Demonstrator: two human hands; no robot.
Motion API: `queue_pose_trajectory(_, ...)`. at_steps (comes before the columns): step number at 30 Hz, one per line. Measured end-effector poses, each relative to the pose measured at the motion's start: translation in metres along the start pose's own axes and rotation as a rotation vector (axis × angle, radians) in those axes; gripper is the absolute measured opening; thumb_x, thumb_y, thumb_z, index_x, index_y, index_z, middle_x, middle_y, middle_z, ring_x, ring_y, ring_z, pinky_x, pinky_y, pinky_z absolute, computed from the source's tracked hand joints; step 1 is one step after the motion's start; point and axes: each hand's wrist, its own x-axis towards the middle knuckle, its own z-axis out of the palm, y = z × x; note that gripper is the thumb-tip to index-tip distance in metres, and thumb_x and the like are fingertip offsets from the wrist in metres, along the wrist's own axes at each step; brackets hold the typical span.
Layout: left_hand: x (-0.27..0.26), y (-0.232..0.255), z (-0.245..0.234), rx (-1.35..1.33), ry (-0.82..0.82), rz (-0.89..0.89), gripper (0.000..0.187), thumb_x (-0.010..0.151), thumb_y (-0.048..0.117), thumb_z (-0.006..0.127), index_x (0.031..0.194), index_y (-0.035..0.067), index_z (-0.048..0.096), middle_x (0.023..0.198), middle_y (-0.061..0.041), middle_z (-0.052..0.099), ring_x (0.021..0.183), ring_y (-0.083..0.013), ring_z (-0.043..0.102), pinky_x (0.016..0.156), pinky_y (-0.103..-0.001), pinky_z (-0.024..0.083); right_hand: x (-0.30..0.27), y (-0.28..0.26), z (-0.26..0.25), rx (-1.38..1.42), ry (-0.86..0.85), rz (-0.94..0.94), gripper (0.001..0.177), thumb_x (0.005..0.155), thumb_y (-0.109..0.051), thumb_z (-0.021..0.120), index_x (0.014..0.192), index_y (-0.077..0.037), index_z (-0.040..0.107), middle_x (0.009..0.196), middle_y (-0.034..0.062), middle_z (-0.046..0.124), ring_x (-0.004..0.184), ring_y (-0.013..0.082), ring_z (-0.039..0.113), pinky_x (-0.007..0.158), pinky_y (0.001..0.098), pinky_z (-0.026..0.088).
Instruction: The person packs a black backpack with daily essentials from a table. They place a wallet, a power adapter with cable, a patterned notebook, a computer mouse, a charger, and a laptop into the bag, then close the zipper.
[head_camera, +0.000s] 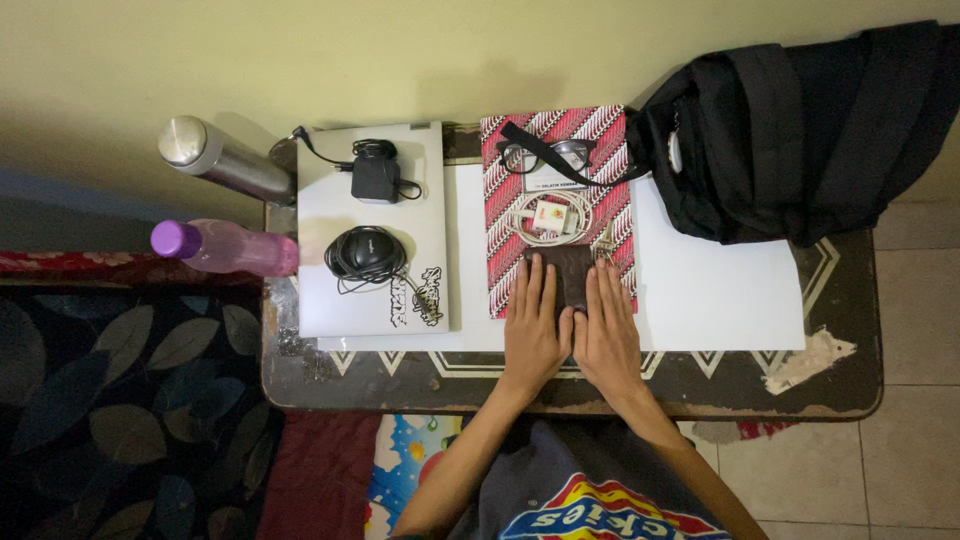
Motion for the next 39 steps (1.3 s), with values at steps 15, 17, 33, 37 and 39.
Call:
queue_pose_trajectory(15,0.001,0.0009,-0.0035,-0.037,0.008,0.002,0.063,0.099,0.019,0.059,0.153,-0.008,0.041,0.163,-0.027,0.035,0.152,-0.0462,0.035,0.124,-0.053,0.031,0.004,-0.0087,-0.0083,0.008,0.007,0.009,0.061,0.1,-0.014,0.048,0.153,0.012,0.033,0.163,0.0293,0.032,0.154,0.0423,0.028,0.124,0.0528,0.025)
queue_pose_trajectory(17,0.0007,0.0008,-0.0037,-0.036,0.006,0.003,0.063,0.099,0.019,0.059,0.152,-0.008,0.041,0.163,-0.028,0.035,0.152,-0.0463,0.035,0.123,-0.053,0.031,0.0038,-0.0084,-0.0082,0.016,0.002,0.017,0.062,0.1,-0.014,0.048,0.153,0.012,0.033,0.163,0.0291,0.032,0.154,0.042,0.028,0.124,0.0527,0.025)
queue_pose_trajectory(33,0.0012,0.0011,-0.0047,-0.027,-0.009,-0.001,0.063,0.099,0.02,0.059,0.152,-0.01,0.041,0.164,-0.027,0.034,0.153,-0.0464,0.033,0.124,-0.053,0.029,0.0043,-0.0085,-0.0088,0.021,0.005,0.006,0.062,0.1,-0.014,0.048,0.155,0.011,0.031,0.164,0.0285,0.03,0.154,0.0422,0.027,0.125,0.0528,0.024)
queue_pose_trajectory(37,0.0006,0.0008,-0.0043,-0.026,0.0,0.004,0.063,0.099,0.02,0.06,0.152,-0.01,0.041,0.164,-0.027,0.034,0.152,-0.0464,0.034,0.124,-0.053,0.03,0.0038,-0.0087,-0.0087,0.022,0.005,0.013,0.062,0.1,-0.014,0.048,0.155,0.011,0.031,0.164,0.0288,0.03,0.154,0.0421,0.027,0.125,0.0525,0.024)
queue_pose_trajectory(39,0.0005,0.0006,-0.0043,-0.031,-0.002,0.002,0.063,0.099,0.02,0.06,0.152,-0.01,0.041,0.164,-0.027,0.035,0.152,-0.0465,0.034,0.124,-0.053,0.03,0.0036,-0.0091,-0.0086,0.037,0.013,0.011,0.062,0.1,-0.015,0.048,0.155,0.011,0.031,0.163,0.0287,0.031,0.154,0.0417,0.027,0.125,0.052,0.024)
